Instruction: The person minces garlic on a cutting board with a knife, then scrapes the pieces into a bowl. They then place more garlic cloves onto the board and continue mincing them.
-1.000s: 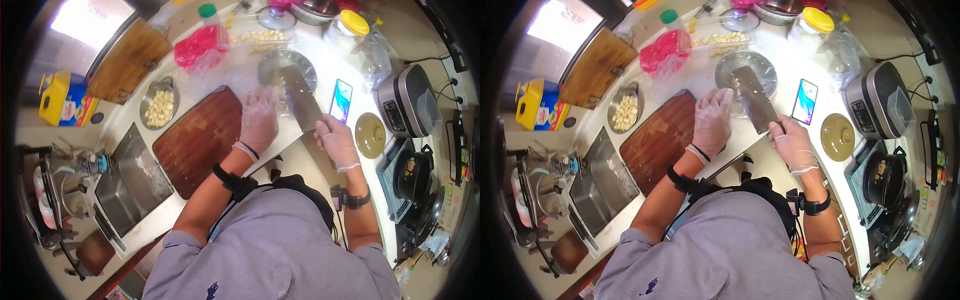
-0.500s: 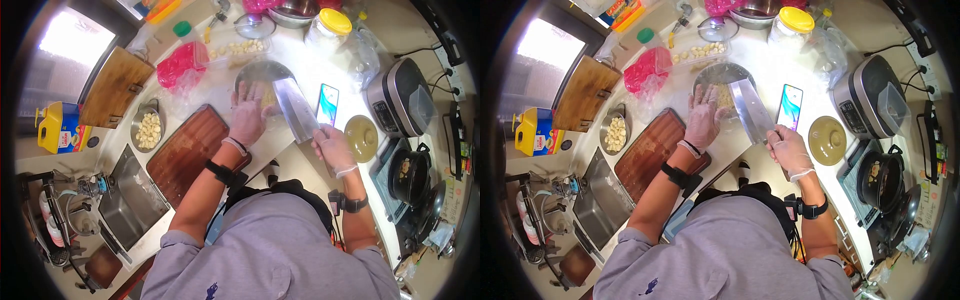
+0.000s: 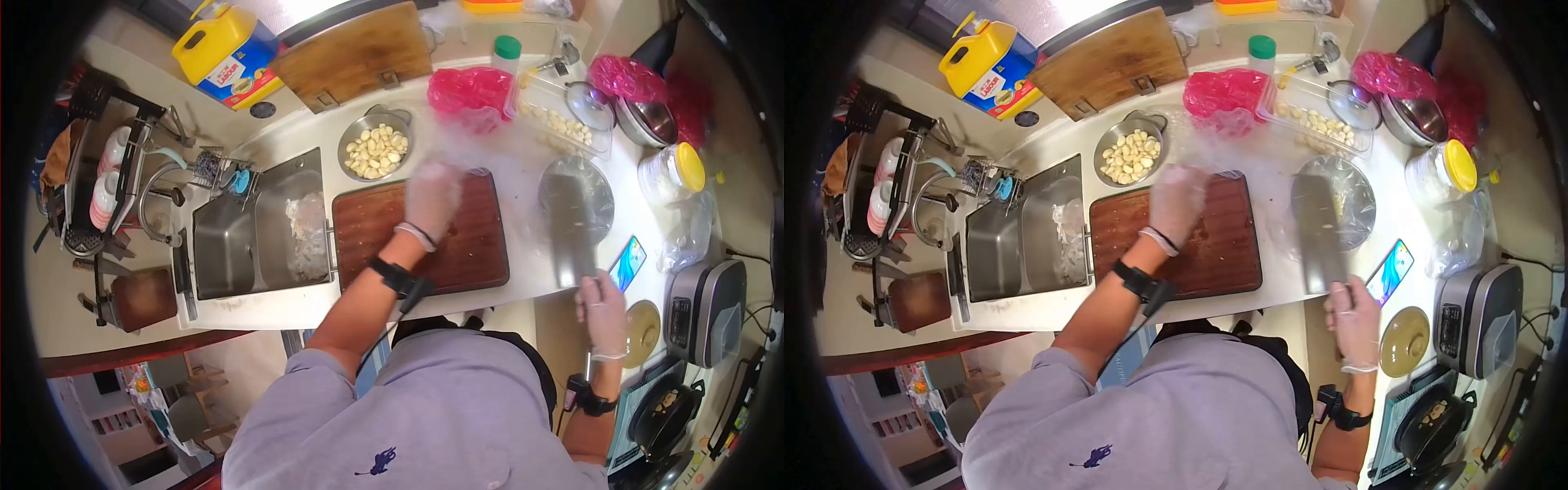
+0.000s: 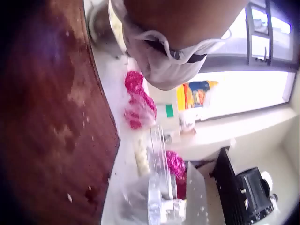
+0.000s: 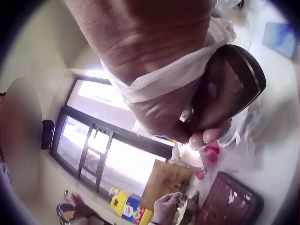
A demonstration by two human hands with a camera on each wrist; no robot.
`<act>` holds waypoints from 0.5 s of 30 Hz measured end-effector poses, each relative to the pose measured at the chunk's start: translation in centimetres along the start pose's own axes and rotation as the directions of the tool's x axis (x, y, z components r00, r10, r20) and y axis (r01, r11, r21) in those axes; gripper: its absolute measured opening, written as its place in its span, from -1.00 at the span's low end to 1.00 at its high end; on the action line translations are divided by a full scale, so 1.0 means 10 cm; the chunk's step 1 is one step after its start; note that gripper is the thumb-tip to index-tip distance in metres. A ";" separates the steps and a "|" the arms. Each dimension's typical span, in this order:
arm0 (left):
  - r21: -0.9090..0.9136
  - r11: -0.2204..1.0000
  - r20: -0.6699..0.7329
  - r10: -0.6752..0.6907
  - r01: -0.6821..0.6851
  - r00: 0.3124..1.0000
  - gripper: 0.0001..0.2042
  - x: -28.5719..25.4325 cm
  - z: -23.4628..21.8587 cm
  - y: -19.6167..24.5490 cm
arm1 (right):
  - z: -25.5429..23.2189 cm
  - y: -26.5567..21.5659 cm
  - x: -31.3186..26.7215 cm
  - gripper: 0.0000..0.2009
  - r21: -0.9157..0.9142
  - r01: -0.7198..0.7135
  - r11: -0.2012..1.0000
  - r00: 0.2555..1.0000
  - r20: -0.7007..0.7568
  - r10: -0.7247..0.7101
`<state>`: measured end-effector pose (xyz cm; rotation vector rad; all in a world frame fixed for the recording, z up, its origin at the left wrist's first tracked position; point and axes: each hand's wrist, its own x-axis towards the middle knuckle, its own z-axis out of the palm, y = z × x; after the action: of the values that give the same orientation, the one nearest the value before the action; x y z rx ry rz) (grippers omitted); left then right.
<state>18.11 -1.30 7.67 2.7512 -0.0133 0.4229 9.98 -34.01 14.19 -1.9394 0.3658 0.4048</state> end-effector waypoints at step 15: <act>0.181 0.981 0.204 -0.100 0.063 0.974 -0.48 0.46 0.02 -1.54 | 1.16 -0.07 -0.23 -0.83 -0.525 0.419 0.741 0.908 0.251 -0.335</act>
<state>23.55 13.29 3.50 2.9436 0.0872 0.1102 6.92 -22.85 11.48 -2.4824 -0.2921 0.4048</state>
